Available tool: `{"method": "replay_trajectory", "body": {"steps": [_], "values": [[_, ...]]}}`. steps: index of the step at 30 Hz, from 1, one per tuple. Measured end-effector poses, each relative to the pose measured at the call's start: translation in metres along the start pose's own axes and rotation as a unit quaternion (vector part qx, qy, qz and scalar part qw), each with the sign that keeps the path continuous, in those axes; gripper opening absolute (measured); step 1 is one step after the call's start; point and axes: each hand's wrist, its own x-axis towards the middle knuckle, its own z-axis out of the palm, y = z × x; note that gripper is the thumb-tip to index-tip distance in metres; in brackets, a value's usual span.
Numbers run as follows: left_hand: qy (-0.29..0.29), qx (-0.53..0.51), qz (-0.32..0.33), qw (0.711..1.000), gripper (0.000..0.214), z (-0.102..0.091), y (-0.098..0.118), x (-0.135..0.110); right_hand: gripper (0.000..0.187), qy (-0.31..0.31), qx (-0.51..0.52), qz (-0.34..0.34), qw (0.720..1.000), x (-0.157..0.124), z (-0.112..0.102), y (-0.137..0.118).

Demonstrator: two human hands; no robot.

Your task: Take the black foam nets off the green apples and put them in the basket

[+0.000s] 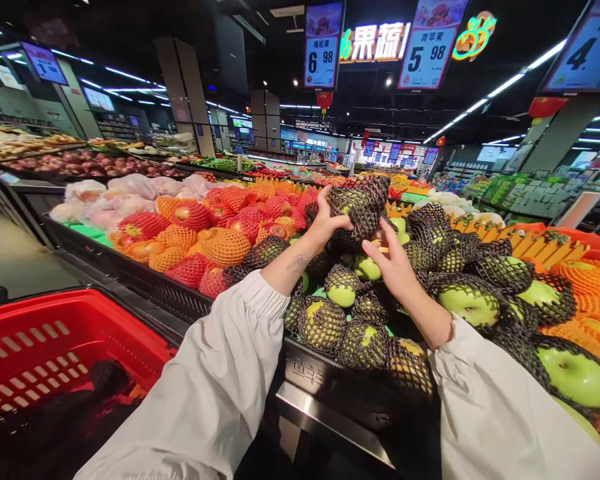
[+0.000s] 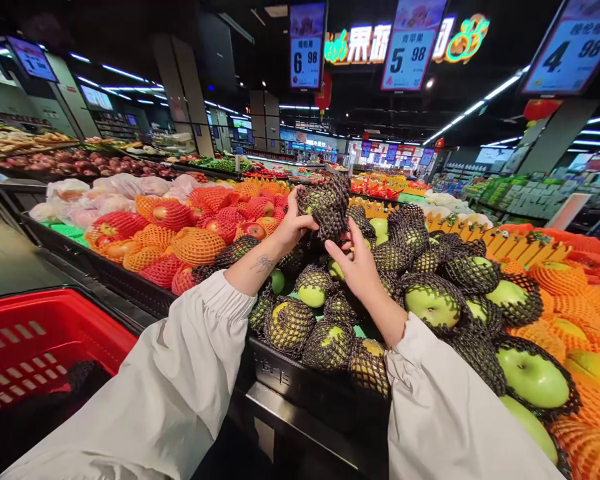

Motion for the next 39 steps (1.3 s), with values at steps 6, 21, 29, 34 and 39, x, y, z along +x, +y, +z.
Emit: {"method": "replay_trajectory", "body": {"steps": [6, 21, 29, 34, 39], "values": [[0.182, 0.112, 0.009, 0.977, 0.089, -0.012, 0.008, 0.009, 0.067, 0.124, -0.195, -0.067, 0.971, -0.002, -0.008, 0.0], [0.24, 0.305, 0.118, 0.914, 0.083, -0.016, 0.023, 0.001, 0.051, -0.181, -0.516, -0.069, 0.834, 0.009, -0.011, 0.032], [0.204, 0.341, 0.166, 0.903, 0.082, -0.016, 0.029, -0.004, 0.042, -0.131, -0.571, -0.001, 0.811, 0.008, -0.022, 0.019], [0.131, 0.368, 0.172, 0.904, 0.081, -0.02, 0.03, -0.003, 0.042, -0.104, -0.605, 0.009, 0.789, 0.0, -0.02, 0.016], [-0.054, 0.476, 0.162, 0.862, 0.089, -0.014, 0.028, -0.008, 0.044, -0.089, -0.619, -0.055, 0.779, -0.003, -0.017, 0.015]]}}
